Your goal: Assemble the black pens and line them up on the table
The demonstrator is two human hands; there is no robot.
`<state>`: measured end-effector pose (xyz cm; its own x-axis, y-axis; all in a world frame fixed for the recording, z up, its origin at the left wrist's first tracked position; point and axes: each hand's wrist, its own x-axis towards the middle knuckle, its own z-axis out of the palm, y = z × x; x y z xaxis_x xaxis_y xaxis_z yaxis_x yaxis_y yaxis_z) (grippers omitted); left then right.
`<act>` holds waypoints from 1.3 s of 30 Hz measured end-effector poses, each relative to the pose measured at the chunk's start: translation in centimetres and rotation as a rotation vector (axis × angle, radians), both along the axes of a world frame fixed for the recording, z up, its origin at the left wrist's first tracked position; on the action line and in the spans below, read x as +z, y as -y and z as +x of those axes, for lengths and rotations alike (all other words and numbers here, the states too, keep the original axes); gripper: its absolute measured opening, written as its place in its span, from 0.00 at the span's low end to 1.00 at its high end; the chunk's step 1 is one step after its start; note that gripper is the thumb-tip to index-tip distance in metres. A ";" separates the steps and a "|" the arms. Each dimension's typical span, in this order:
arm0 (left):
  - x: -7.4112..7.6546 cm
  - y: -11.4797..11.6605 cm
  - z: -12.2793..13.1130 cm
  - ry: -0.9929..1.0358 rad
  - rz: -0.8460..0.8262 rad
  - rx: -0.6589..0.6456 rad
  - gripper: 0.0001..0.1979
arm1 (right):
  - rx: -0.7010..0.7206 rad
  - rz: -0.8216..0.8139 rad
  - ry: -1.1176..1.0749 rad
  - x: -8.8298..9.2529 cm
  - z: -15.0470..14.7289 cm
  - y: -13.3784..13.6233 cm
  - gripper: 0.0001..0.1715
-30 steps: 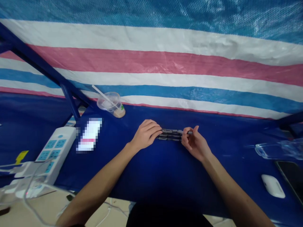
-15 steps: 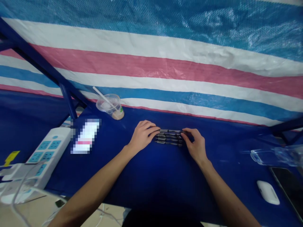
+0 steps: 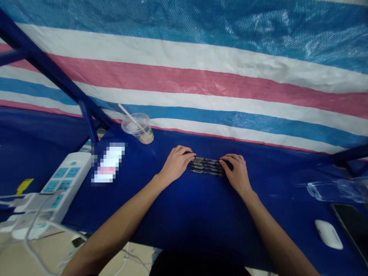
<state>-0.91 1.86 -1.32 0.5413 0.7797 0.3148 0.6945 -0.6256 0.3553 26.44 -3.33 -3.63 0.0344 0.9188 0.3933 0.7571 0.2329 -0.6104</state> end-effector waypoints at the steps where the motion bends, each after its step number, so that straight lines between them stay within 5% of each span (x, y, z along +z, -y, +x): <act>1: 0.1 0.0 0.0 0.003 -0.003 -0.004 0.14 | 0.002 0.006 0.002 0.1 0.0 0.1 0.19; 12: 0.7 0.4 0.1 0.043 -0.052 -0.101 0.14 | 0.328 0.222 0.221 1.4 -2.2 2.4 0.04; 20: 0.9 0.6 0.1 0.088 -0.015 -0.130 0.13 | 0.331 0.159 0.214 1.0 -2.6 2.4 0.04; 28: 1.8 1.3 0.3 0.112 0.092 -0.375 0.12 | 0.316 0.185 0.176 1.5 -2.6 2.8 0.03; 39: 1.5 1.7 0.7 0.180 0.237 -0.373 0.06 | 0.371 0.232 0.220 2.4 -3.1 3.1 0.09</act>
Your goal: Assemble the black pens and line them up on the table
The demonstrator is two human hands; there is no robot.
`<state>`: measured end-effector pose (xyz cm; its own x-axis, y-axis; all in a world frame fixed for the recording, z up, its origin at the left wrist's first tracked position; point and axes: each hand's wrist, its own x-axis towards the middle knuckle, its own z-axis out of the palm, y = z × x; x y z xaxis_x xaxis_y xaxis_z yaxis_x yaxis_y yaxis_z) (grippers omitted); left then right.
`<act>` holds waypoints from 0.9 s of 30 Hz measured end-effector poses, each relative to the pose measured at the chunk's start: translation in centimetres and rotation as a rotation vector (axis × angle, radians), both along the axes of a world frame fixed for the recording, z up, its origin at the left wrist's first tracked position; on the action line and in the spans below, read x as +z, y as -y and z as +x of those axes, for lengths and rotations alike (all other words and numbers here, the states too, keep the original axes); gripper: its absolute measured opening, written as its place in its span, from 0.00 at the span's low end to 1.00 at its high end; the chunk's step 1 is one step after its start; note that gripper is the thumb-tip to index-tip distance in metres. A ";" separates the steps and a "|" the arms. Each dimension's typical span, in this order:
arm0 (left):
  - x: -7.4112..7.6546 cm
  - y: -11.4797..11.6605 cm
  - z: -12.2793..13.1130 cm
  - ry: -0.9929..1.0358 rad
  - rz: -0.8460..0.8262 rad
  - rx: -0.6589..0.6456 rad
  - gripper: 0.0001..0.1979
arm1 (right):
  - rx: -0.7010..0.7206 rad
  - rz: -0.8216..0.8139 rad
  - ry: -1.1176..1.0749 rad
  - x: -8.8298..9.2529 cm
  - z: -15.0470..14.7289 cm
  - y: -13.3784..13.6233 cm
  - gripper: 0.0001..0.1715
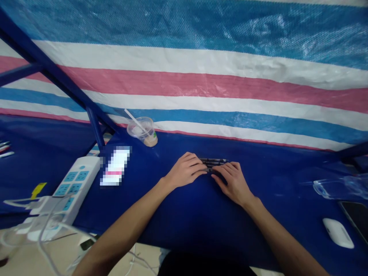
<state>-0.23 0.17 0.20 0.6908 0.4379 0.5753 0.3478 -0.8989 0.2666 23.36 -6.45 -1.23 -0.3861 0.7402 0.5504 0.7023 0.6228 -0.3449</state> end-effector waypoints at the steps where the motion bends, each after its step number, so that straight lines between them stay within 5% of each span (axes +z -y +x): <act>1: 0.0 0.1 0.1 0.022 0.012 0.002 0.06 | 0.000 0.011 0.012 0.0 -0.1 0.0 0.11; 17: 0.0 0.8 1.0 -0.234 -0.152 0.023 0.20 | -0.024 0.070 0.085 -0.1 -0.3 0.2 0.08; 27: 0.4 0.2 0.4 -0.019 -0.086 0.055 0.07 | -0.074 0.044 -0.048 -1.2 0.6 -0.2 0.15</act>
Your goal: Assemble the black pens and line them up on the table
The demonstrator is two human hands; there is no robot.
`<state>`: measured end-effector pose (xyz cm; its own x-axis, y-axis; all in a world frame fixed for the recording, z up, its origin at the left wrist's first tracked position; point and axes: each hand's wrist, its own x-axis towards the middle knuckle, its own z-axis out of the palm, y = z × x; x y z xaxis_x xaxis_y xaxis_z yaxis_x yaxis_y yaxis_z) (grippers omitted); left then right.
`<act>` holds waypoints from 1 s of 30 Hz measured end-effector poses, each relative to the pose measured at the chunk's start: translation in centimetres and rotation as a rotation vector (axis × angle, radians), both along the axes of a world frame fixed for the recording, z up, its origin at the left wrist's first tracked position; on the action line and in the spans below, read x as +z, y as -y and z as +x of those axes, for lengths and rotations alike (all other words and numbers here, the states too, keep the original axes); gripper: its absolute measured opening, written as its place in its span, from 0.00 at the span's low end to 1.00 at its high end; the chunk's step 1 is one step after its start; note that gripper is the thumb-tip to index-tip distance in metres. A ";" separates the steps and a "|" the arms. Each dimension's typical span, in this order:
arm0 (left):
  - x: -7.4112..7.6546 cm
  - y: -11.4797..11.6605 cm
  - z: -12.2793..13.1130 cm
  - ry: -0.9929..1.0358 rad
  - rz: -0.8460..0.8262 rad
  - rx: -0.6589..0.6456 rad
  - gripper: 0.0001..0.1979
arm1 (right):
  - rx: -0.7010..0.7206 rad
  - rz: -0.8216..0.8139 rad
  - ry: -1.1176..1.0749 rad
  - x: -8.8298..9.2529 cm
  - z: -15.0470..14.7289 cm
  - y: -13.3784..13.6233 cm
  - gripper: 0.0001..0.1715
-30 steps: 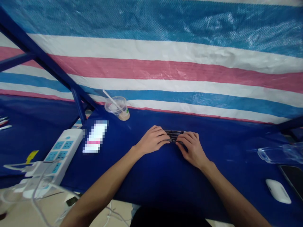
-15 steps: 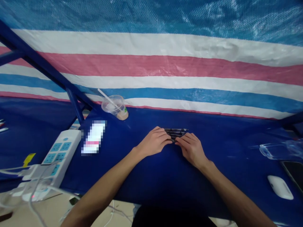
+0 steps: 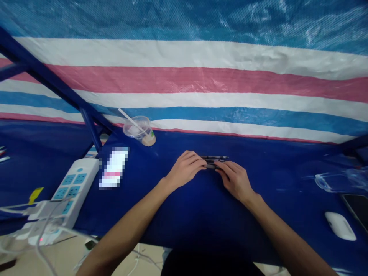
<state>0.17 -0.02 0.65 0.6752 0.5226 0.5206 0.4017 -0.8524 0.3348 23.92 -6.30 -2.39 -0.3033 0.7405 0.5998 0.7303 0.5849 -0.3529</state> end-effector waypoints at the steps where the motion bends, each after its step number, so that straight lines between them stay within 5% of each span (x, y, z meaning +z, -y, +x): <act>1: 0.1 0.0 0.0 0.009 -0.002 0.003 0.07 | 0.004 -0.005 -0.007 -0.1 0.0 0.0 0.15; 19: -0.3 -0.1 0.1 -0.130 -0.005 0.053 0.23 | 0.006 0.050 -0.034 0.0 -0.4 0.1 0.08; 30: 0.0 0.2 0.1 -0.035 -0.013 -0.024 0.10 | -0.017 0.027 -0.078 -0.3 -0.1 0.0 0.09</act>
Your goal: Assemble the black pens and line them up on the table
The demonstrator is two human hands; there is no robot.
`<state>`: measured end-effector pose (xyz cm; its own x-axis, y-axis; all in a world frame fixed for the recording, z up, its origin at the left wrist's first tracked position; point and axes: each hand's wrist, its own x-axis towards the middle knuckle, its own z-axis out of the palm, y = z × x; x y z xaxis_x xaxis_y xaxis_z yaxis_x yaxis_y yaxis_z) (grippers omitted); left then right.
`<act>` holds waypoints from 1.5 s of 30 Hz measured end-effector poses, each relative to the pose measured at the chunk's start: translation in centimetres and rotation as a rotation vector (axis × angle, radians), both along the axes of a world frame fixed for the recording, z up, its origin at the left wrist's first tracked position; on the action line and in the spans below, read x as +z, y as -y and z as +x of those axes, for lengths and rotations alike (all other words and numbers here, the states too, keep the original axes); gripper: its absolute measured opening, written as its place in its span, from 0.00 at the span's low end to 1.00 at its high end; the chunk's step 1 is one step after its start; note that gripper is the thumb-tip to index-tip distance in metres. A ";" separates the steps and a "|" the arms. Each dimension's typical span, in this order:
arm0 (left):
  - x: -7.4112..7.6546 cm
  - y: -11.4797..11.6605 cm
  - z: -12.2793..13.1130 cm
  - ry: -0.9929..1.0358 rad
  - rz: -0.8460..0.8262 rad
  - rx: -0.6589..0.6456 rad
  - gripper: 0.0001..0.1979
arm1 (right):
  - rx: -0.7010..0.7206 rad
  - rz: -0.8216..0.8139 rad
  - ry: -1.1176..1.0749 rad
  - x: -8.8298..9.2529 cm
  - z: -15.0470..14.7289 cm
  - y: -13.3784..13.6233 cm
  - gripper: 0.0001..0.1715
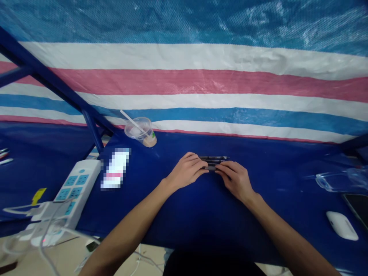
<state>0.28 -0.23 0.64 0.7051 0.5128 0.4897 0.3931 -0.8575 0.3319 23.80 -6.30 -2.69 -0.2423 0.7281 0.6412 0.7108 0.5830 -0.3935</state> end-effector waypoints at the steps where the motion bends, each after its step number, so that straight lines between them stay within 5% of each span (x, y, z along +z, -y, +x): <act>1: 0.0 0.0 0.0 -0.002 0.007 0.003 0.10 | 0.003 0.007 0.001 0.0 -0.1 0.0 0.08; 32: 0.1 0.1 0.2 -0.103 0.044 -0.037 0.15 | 0.062 0.021 -0.004 0.1 -0.5 0.0 0.09; 36: 0.1 0.1 0.4 -0.128 0.055 -0.041 0.10 | 0.082 0.019 0.031 0.1 -0.4 0.1 0.10; 42: 0.0 0.1 0.3 -0.079 0.049 -0.037 0.16 | 0.087 0.007 0.009 0.2 -0.4 0.1 0.12; 45: -0.1 0.1 0.5 -0.096 0.071 -0.049 0.10 | 0.081 0.006 0.007 0.1 -0.3 0.0 0.12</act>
<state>0.77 -0.37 0.54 0.7740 0.4426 0.4529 0.3769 -0.8967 0.2323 23.47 -6.32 -2.54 -0.3048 0.7019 0.6438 0.6641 0.6412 -0.3846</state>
